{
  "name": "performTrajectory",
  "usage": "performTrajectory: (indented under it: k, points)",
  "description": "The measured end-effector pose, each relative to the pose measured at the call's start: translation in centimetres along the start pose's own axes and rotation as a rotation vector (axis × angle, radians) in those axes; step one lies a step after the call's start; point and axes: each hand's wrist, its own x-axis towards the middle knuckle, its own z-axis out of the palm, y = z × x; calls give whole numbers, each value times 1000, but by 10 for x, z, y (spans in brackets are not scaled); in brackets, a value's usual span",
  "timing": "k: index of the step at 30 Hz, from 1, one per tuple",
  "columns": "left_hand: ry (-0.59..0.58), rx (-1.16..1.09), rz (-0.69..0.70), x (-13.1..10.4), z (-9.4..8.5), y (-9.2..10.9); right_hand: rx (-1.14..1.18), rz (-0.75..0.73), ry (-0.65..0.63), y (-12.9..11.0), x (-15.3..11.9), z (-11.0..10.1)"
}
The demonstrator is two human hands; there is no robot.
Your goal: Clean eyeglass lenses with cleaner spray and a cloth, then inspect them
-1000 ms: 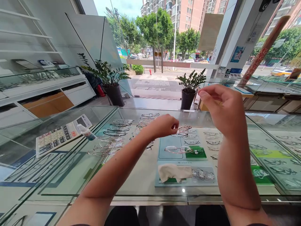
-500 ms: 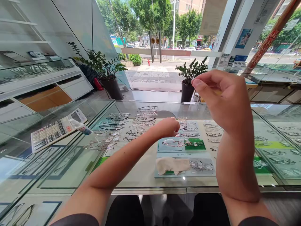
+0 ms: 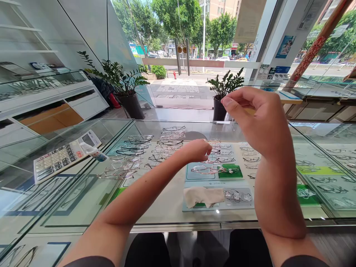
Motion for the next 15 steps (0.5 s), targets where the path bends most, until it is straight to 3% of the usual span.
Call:
performTrajectory:
  k: [5, 15]
  points:
    - [117, -36, 31, 0, -7, -5, -11, 8, 4, -2, 0, 1]
    - [142, 41, 11, 4, 3, -6, -28, -23, -8, 0, -1, 1]
